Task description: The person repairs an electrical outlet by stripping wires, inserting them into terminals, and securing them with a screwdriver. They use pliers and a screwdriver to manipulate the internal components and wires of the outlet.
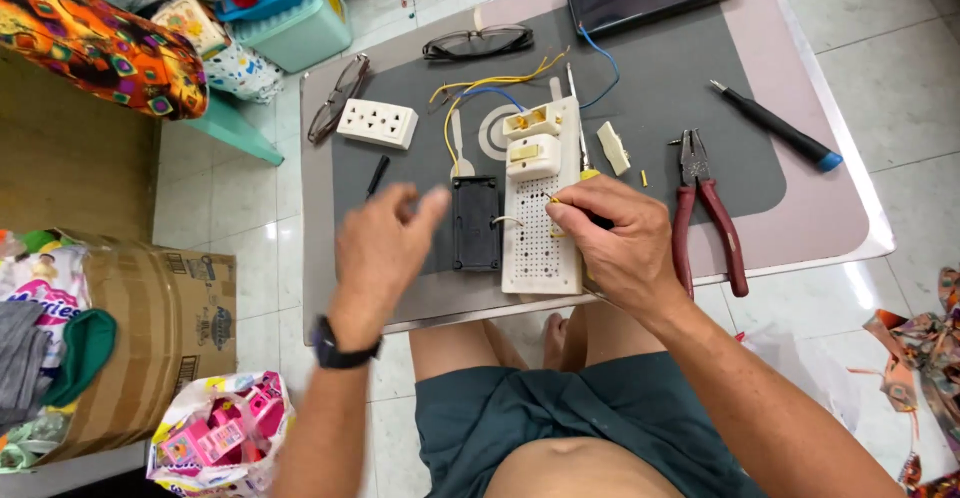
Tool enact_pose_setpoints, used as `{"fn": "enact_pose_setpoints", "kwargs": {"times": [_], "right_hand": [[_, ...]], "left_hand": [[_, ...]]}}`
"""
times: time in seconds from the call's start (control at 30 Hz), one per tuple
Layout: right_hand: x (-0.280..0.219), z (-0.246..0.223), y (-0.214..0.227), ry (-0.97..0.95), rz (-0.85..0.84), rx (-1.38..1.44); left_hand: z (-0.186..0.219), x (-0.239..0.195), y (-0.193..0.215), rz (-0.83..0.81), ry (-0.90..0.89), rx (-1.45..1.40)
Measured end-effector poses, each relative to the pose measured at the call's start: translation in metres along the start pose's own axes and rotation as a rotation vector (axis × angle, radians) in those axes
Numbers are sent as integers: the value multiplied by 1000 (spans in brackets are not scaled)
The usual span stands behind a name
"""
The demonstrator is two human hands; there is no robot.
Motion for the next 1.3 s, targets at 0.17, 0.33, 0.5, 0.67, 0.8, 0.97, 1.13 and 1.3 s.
{"fn": "enact_pose_setpoints", "kwargs": {"times": [0.17, 0.33, 0.5, 0.67, 0.8, 0.97, 1.13, 1.3], "right_hand": [[-5, -4, -14, -52, 92, -11], [-8, 0, -21, -41, 147, -27], [-5, -4, -14, -23, 51, -41], [0, -10, -10, -12, -31, -130], [5, -17, -11, 72, -91, -217], [6, -10, -7, 320, -126, -404], [4, -12, -5, 399, -121, -500], [4, 1, -13, 415, -134, -496]], "left_hand": [[1, -33, -51, 117, 70, -263], [19, -57, -55, 533, -396, -297], [29, -62, -62, 489, -293, -637], [23, -33, -45, 37, 271, -732], [22, -39, -52, 123, 124, -866], [11, -39, -83, 300, -163, -1041], [26, -35, -86, 228, 71, -1579], [38, -33, -85, 134, 155, -1774]]}}
Point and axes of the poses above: each hand's wrist, its own x-axis towards the middle knuckle, its own y-axis out of the back of the hand, z = x × y, the point moved 1 cm from there along x, towards the middle knuckle, and after that the axes turned 7 degrees about -x, right-handed, at the moved point
